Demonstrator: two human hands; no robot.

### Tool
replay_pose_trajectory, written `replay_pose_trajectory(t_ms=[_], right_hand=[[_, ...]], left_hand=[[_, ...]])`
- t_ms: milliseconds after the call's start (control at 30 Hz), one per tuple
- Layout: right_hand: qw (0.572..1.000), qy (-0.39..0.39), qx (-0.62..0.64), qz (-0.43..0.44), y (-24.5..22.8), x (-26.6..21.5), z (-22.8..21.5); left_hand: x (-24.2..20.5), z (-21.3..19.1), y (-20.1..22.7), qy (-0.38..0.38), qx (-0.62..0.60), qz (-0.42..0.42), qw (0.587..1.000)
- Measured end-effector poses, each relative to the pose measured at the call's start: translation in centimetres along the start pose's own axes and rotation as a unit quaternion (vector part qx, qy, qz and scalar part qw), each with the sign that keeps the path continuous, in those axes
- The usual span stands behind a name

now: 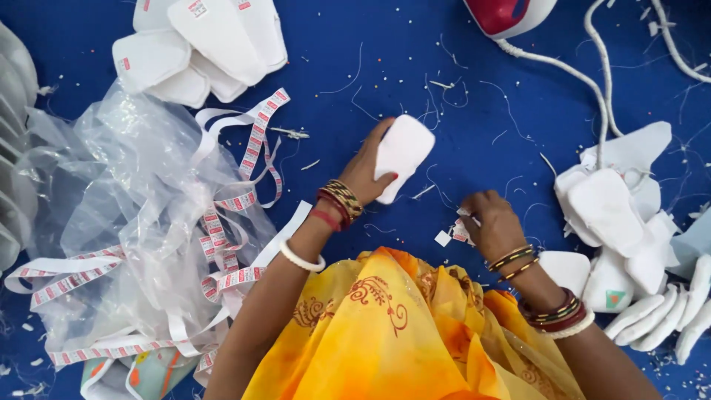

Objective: The person irons white fabric masks on a blue floor using a red and white iron. They pick up masks from a pile, place them on the floor, press them with the iron, and then move them aside. The person also handles stacks of light green masks and plastic packaging during the process.

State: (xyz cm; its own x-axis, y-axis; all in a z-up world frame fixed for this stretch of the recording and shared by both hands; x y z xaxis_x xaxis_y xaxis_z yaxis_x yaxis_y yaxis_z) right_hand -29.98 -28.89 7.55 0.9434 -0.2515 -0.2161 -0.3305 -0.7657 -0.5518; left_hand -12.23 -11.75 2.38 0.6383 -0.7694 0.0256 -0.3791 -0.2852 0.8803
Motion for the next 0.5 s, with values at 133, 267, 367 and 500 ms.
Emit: replay_pose_trajectory(t_ms=[133,267,367,500], right_hand=[[0.999,-0.023,0.019,-0.033,-0.4,0.6,-0.3],[0.999,-0.033,0.001,-0.004,1.6,0.2,0.7],[0.994,-0.029,0.049,0.089,3.1,1.0,0.3],[0.959,-0.058,0.179,0.213,3.3,3.2,-0.5]], left_hand=[[-0.3,-0.7,1.8,0.007,0.22,-0.113,0.969],[-1.7,-0.6,2.8,0.116,0.344,0.021,0.932],[-2.4,0.9,1.7,0.092,0.347,0.068,0.931],[-2.1,1.7,1.7,0.095,0.353,0.055,0.929]])
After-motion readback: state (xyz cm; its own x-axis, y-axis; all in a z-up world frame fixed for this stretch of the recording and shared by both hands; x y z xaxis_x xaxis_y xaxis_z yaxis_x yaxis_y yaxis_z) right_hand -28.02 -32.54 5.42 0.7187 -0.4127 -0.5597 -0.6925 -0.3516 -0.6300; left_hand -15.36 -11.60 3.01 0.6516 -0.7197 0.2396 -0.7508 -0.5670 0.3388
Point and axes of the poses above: each hand's wrist, its own x-axis towards the middle knuckle, its own z-axis out of the palm, y = z × x, the point moved 8 cm from there along x, towards the middle knuckle, and after that the axes turned 9 degrees about x, right-handed, at the moved point
